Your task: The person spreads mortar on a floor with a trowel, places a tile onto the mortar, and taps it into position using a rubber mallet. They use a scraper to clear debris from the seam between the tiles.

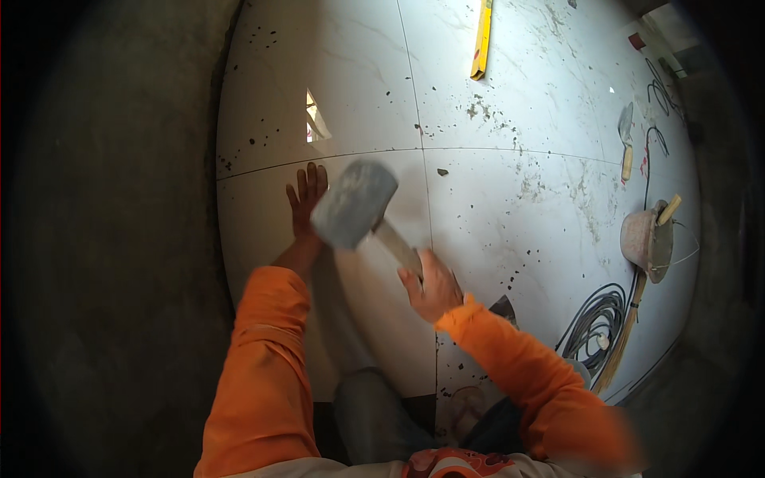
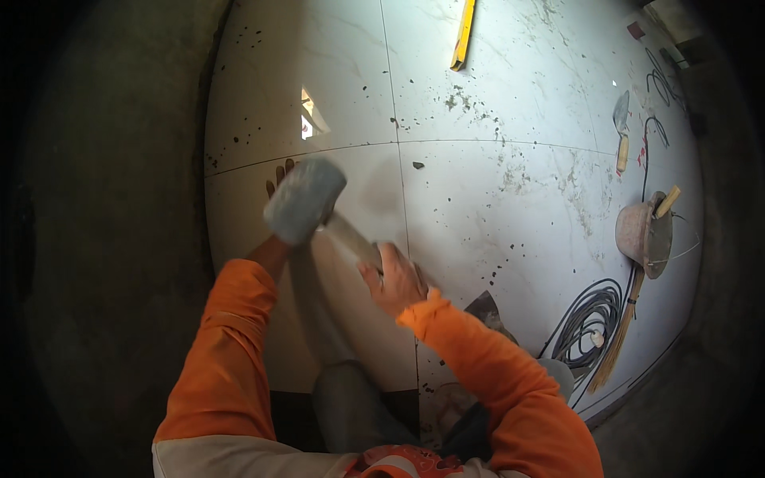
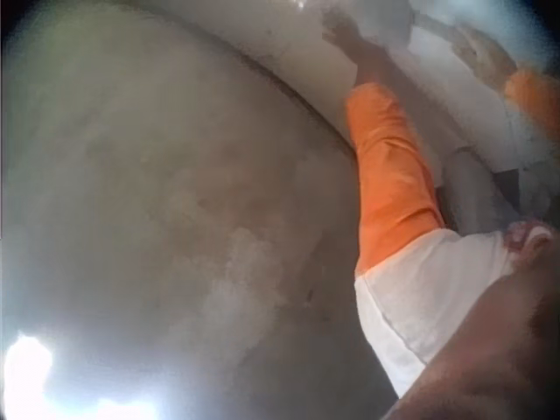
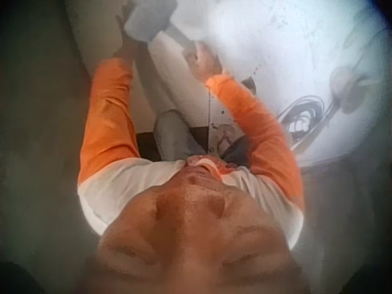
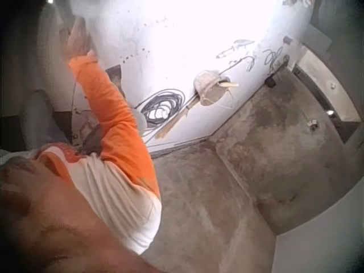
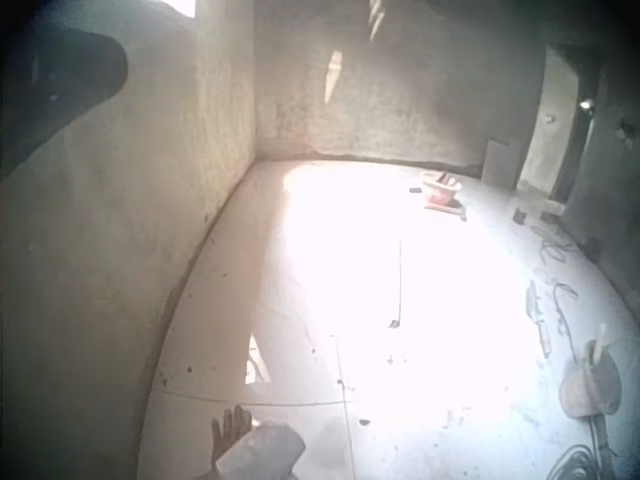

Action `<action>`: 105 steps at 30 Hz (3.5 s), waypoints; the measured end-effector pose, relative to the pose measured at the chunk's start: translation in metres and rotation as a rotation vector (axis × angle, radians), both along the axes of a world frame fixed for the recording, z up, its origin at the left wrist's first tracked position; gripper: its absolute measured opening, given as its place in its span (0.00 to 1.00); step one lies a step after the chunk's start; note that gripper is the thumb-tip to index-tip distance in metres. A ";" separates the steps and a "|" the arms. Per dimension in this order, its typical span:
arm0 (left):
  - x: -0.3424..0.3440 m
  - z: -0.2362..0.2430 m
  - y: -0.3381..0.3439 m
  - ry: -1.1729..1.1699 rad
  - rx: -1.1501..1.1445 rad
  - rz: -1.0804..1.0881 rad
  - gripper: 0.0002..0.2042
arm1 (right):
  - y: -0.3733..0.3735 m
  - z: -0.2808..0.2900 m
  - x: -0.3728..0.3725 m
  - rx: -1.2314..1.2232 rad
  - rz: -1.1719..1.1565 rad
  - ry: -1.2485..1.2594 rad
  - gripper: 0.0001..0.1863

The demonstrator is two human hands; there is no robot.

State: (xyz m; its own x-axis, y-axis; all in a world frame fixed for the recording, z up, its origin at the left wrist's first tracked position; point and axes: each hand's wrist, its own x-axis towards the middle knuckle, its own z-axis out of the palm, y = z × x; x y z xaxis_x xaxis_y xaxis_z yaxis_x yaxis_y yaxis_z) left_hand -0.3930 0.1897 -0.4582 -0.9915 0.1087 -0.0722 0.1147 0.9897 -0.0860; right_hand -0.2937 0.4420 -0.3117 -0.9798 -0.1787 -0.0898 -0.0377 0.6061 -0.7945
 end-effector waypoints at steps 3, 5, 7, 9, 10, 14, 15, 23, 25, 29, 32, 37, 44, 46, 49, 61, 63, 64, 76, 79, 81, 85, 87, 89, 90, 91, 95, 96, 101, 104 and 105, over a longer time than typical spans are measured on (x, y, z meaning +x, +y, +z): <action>-0.022 0.016 -0.055 -0.050 0.152 -0.076 0.34 | 0.016 0.011 0.018 0.028 0.137 -0.054 0.25; -0.029 0.022 -0.060 -0.046 0.150 -0.081 0.34 | 0.034 0.010 0.014 0.073 0.617 -0.106 0.27; -0.034 0.025 -0.057 -0.048 0.134 -0.084 0.34 | 0.058 -0.008 -0.024 0.214 0.759 -0.150 0.27; -0.034 0.021 -0.048 -0.071 0.153 -0.084 0.34 | 0.063 -0.039 -0.057 0.441 0.651 -0.288 0.27; -0.036 0.020 -0.050 -0.071 0.150 -0.082 0.34 | 0.055 -0.038 -0.072 0.528 0.402 -0.363 0.28; -0.026 0.019 -0.069 -0.085 0.089 -0.084 0.34 | -0.007 0.000 -0.042 0.220 0.465 -0.118 0.35; -0.026 0.021 -0.069 -0.081 0.097 -0.076 0.34 | -0.003 0.002 -0.041 0.219 0.464 -0.115 0.35; -0.013 -0.002 -0.078 -0.115 0.026 -0.102 0.34 | -0.002 -0.021 -0.085 0.299 0.145 -0.261 0.37; -0.030 0.008 -0.076 -0.072 -0.058 -0.116 0.34 | 0.005 -0.026 -0.101 0.318 0.173 -0.246 0.37; -0.030 0.021 -0.049 -0.138 0.134 -0.074 0.34 | 0.048 -0.059 -0.092 0.425 0.235 -0.339 0.37; -0.024 0.014 -0.051 -0.118 0.112 -0.082 0.35 | 0.021 -0.027 -0.090 0.339 0.198 -0.366 0.35; -0.035 0.027 -0.065 -0.100 0.106 -0.072 0.35 | 0.033 -0.007 -0.061 0.284 0.801 -0.192 0.26; -0.040 0.019 -0.070 -0.051 0.090 -0.080 0.36 | 0.027 -0.039 -0.088 0.442 -0.029 -0.510 0.19; -0.035 0.020 -0.056 -0.057 0.142 0.214 0.37 | 0.058 -0.059 -0.048 0.509 0.174 -0.381 0.20; -0.050 0.023 -0.065 -0.079 0.150 0.324 0.38 | 0.060 -0.065 0.002 0.489 0.126 -0.420 0.21; -0.072 0.018 -0.108 -0.109 0.096 0.295 0.39 | -0.063 0.020 -0.034 0.014 0.507 -0.197 0.20; -0.074 0.018 -0.102 -0.125 0.118 0.287 0.39 | -0.024 -0.018 -0.047 0.041 0.552 -0.239 0.16; -0.074 0.018 -0.100 -0.129 0.126 0.286 0.39 | -0.008 -0.033 -0.051 0.054 0.605 -0.270 0.11; -0.070 0.021 -0.099 -0.112 0.139 0.278 0.38 | -0.019 -0.019 -0.071 0.435 0.513 -0.677 0.09; -0.080 0.017 -0.106 -0.046 0.191 0.271 0.38 | -0.037 -0.002 -0.059 0.255 0.384 -0.416 0.11; -0.077 0.018 -0.104 -0.064 0.181 0.274 0.38 | -0.028 -0.004 -0.064 0.104 0.454 -0.287 0.11; -0.075 0.028 -0.096 -0.082 0.172 0.275 0.38 | 0.010 -0.047 -0.046 0.646 0.418 -0.567 0.10; -0.055 0.021 -0.097 -0.106 0.150 0.245 0.38 | 0.010 -0.042 -0.007 0.562 0.218 -0.226 0.09; -0.071 0.019 -0.096 -0.023 0.147 0.246 0.37 | 0.009 -0.022 -0.047 0.516 0.264 -0.314 0.06; -0.059 0.020 -0.085 -0.117 0.157 0.049 0.36 | 0.016 -0.012 -0.045 0.519 0.264 -0.317 0.06; -0.043 0.019 -0.077 -0.218 0.165 -0.154 0.36 | 0.017 -0.002 -0.037 0.323 0.319 -0.273 0.09; -0.003 0.020 0.007 -0.217 0.278 -0.112 0.34 | 0.024 0.010 -0.058 -0.124 0.962 -0.248 0.10; 0.002 0.021 0.019 -0.235 0.297 0.029 0.33 | 0.027 0.011 -0.061 -0.123 0.956 -0.264 0.10; 0.020 0.021 0.020 -0.219 0.304 0.027 0.31 | 0.030 0.009 -0.083 0.353 0.401 -0.695 0.10; 0.003 0.014 0.012 -0.172 0.306 0.090 0.30 | 0.034 0.004 -0.093 0.113 0.867 -0.296 0.11; 0.006 0.015 0.019 -0.182 0.308 0.093 0.29 | 0.046 -0.007 -0.097 0.108 0.859 -0.314 0.11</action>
State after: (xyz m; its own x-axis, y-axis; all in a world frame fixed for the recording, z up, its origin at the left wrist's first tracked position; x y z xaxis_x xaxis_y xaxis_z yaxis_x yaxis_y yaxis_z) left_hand -0.3866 0.2091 -0.4433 -0.9719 0.0629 -0.2267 0.0090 0.9729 0.2312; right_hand -0.3903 0.4880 -0.3187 -0.4420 -0.8091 -0.3873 -0.3014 0.5406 -0.7854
